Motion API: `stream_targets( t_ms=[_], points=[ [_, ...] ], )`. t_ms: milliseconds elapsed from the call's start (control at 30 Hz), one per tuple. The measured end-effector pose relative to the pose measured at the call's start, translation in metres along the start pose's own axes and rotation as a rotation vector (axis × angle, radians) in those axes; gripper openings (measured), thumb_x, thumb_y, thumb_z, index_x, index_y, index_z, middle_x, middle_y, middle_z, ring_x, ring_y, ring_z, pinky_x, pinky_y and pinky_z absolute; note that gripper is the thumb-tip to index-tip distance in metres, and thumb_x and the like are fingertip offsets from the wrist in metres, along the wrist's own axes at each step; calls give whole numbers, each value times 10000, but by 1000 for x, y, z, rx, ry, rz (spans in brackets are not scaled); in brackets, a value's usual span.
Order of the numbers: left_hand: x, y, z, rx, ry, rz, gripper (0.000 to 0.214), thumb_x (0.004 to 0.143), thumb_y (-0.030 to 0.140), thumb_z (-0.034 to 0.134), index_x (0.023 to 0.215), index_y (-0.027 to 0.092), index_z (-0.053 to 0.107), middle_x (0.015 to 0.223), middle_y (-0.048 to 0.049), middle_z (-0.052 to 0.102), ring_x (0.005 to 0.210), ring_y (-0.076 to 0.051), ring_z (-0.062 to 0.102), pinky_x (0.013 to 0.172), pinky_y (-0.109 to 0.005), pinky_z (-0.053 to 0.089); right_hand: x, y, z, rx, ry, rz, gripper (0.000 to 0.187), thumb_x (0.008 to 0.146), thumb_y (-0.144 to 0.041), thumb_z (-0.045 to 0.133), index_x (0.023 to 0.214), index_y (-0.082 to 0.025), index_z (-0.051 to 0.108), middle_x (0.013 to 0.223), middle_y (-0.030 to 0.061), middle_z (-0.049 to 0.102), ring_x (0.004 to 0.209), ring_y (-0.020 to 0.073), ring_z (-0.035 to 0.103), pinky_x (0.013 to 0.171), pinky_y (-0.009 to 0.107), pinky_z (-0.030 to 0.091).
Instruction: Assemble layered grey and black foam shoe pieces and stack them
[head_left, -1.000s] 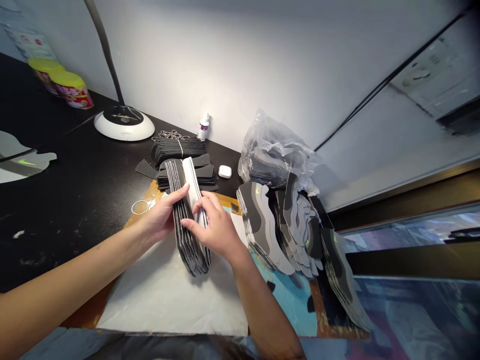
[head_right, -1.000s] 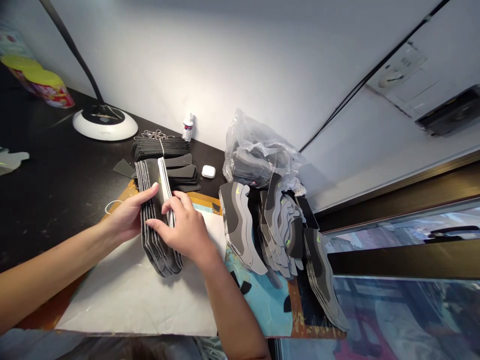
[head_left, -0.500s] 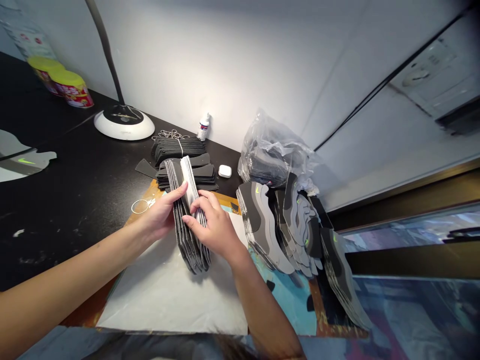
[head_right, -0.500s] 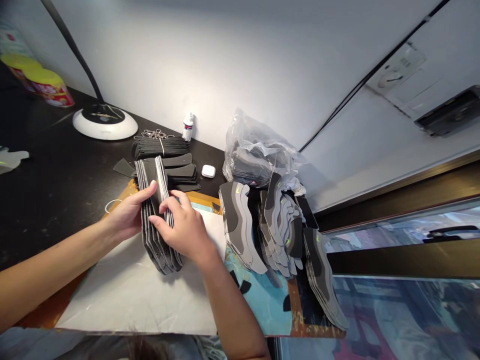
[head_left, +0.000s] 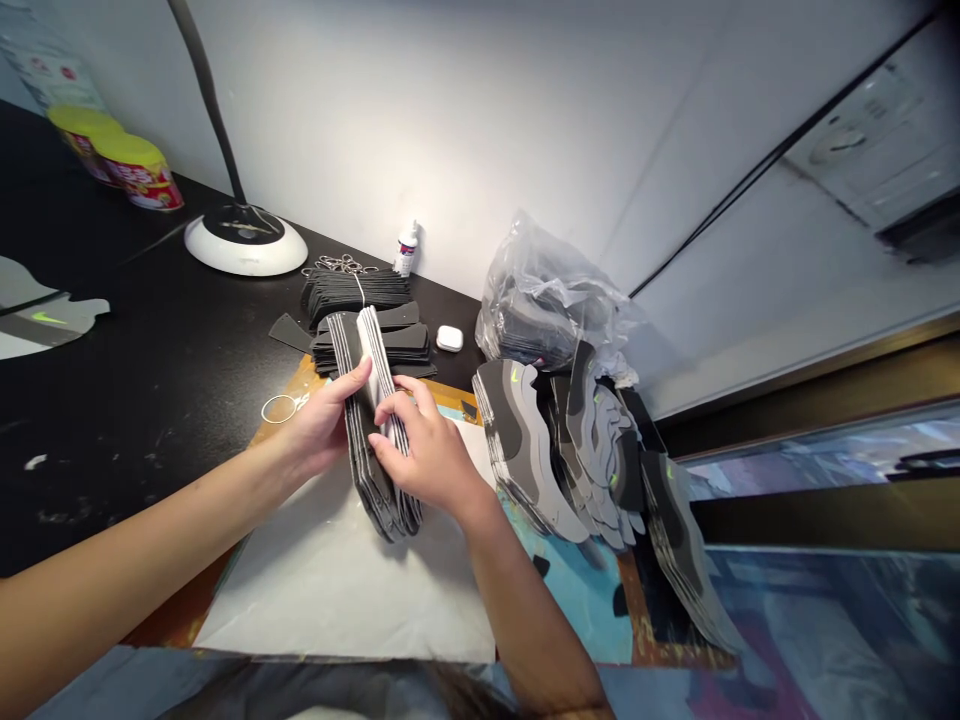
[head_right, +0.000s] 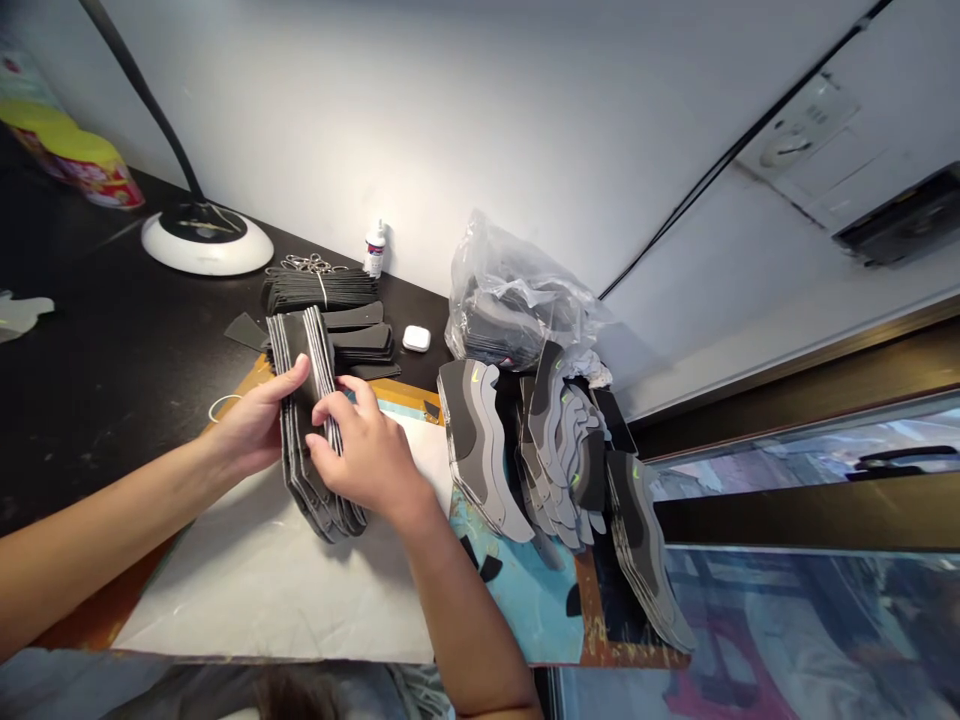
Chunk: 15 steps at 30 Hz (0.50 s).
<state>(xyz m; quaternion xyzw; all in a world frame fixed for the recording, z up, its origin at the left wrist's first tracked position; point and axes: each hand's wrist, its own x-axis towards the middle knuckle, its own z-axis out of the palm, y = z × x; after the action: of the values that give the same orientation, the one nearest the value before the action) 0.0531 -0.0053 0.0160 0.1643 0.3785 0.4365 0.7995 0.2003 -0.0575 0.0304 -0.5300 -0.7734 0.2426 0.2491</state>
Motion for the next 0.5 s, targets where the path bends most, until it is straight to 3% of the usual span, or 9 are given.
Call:
stream_targets(
  t_ms=[267,367,500],
  points=[
    [-3,1,3,11,3,-1,310,878,424,700,746,144,677,574,-33,651,496,-169,625,535,-254,564,0,-2,0,13,-26,27,253,869,-375,608,1087,-260,549,1500,93,402,1310,294,530,977,475,507],
    [-3,1,3,38,13,-3,299,876,428,700,782,144,681,606,-40,670,523,-182,640,548,-274,571,0,1,0,32,-3,-4,257,859,-275,549,1114,-242,541,1464,108,437,1326,284,513,998,457,496],
    [-1,0,-1,82,-5,0,302,857,445,718,865,144,700,700,-71,716,598,-216,679,594,-299,581,1,7,0,68,34,-24,393,865,-171,456,1248,-253,501,1467,102,442,1304,245,529,1013,419,489]
  ],
)
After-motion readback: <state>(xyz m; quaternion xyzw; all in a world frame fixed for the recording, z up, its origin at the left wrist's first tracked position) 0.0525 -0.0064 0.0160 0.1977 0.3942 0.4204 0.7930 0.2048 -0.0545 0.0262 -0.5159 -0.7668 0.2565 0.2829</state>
